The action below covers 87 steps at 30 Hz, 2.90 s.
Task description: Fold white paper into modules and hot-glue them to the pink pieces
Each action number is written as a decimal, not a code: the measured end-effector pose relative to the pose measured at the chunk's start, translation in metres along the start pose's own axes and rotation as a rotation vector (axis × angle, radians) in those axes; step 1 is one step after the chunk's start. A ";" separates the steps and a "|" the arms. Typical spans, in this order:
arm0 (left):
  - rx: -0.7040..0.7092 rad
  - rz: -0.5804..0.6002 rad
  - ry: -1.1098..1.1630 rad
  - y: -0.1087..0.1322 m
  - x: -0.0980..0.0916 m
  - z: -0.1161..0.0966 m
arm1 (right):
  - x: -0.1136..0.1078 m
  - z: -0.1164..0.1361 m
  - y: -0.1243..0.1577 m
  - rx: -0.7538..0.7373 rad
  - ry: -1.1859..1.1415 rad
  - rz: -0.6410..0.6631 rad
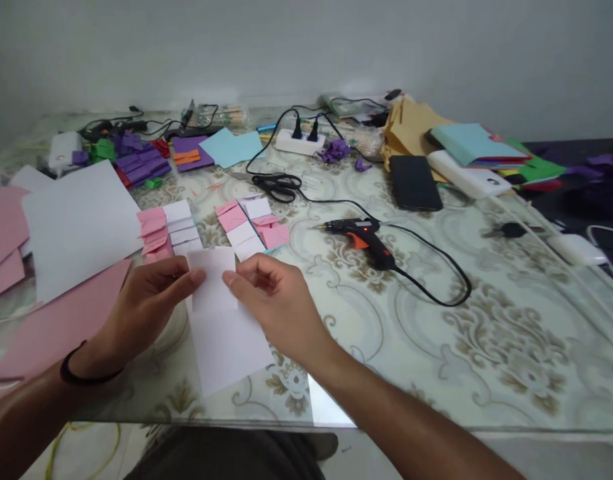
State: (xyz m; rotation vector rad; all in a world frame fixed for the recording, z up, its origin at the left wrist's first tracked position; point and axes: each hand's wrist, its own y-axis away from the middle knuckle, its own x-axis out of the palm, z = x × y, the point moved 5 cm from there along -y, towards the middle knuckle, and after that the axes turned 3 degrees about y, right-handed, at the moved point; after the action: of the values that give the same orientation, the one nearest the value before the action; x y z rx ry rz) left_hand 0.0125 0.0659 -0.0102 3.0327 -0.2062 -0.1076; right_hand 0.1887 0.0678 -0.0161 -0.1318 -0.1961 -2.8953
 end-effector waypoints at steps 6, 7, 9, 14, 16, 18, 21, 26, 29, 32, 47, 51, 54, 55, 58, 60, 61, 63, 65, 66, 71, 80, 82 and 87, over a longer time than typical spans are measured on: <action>0.066 -0.031 -0.181 0.002 -0.003 -0.005 | 0.001 -0.005 -0.001 0.028 0.062 0.040; 0.074 -0.007 -0.205 0.002 -0.002 -0.006 | 0.002 -0.007 -0.001 0.047 0.079 0.065; 0.079 0.049 -0.249 0.003 0.001 -0.006 | 0.005 -0.011 0.000 0.087 0.089 0.106; 0.147 0.009 -0.122 0.003 0.000 -0.007 | 0.004 -0.016 0.001 0.152 0.043 0.074; 0.181 0.016 -0.061 0.003 0.000 -0.009 | 0.003 -0.015 0.001 0.143 0.044 0.057; 0.172 0.034 -0.053 0.003 0.001 -0.009 | 0.003 -0.014 0.000 0.120 0.059 0.052; 0.133 0.023 -0.083 0.002 0.000 -0.008 | 0.003 -0.014 0.000 0.107 0.088 0.067; 0.161 0.059 -0.225 0.002 0.001 -0.008 | 0.003 -0.009 -0.001 0.073 0.253 0.077; 0.195 0.102 -0.187 0.003 0.003 -0.007 | 0.002 -0.009 -0.002 0.077 0.234 0.074; 0.205 0.089 -0.098 0.004 0.003 -0.006 | 0.003 -0.011 -0.002 0.099 0.123 0.092; 0.118 0.098 -0.187 0.002 0.000 -0.005 | -0.002 0.008 -0.001 -0.237 0.294 -0.047; 0.192 0.069 -0.231 0.004 -0.001 -0.008 | 0.000 0.009 -0.001 -0.314 0.328 -0.017; 0.252 0.054 -0.306 0.006 0.001 -0.012 | 0.001 0.011 0.000 -0.352 0.322 -0.010; 0.269 0.052 -0.333 0.006 0.001 -0.014 | 0.002 0.011 0.000 -0.362 0.327 -0.007; 0.305 0.052 -0.374 0.008 0.003 -0.017 | 0.003 0.014 0.001 -0.389 0.374 0.013; 0.314 0.061 -0.377 0.008 0.004 -0.018 | 0.004 0.016 0.002 -0.397 0.398 0.031; 0.313 0.065 -0.376 0.008 0.004 -0.018 | 0.004 0.016 0.002 -0.397 0.401 0.036; 0.300 0.070 -0.369 0.009 0.003 -0.017 | 0.004 0.014 0.003 -0.380 0.398 0.038; 0.273 0.086 -0.340 0.009 0.002 -0.016 | 0.004 0.010 0.003 -0.338 0.382 0.025; 0.258 0.095 -0.318 0.009 0.001 -0.016 | 0.004 0.008 0.003 -0.307 0.366 0.013; 0.182 0.144 -0.230 0.009 -0.001 -0.015 | 0.003 0.000 0.003 -0.130 0.364 0.047; 0.208 0.131 -0.130 0.013 0.000 -0.022 | 0.000 0.009 0.008 -0.104 0.266 0.043; 0.216 0.095 -0.059 0.012 -0.003 -0.019 | -0.001 0.009 0.008 -0.112 0.269 0.023; 0.274 0.046 0.091 0.009 -0.004 -0.011 | 0.000 0.010 0.006 -0.139 0.326 0.045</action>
State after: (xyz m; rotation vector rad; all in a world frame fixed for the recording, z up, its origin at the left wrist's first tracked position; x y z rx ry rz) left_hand 0.0086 0.0590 0.0018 3.2920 -0.3072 0.0677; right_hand 0.1914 0.0635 -0.0054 0.3061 0.0654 -2.8310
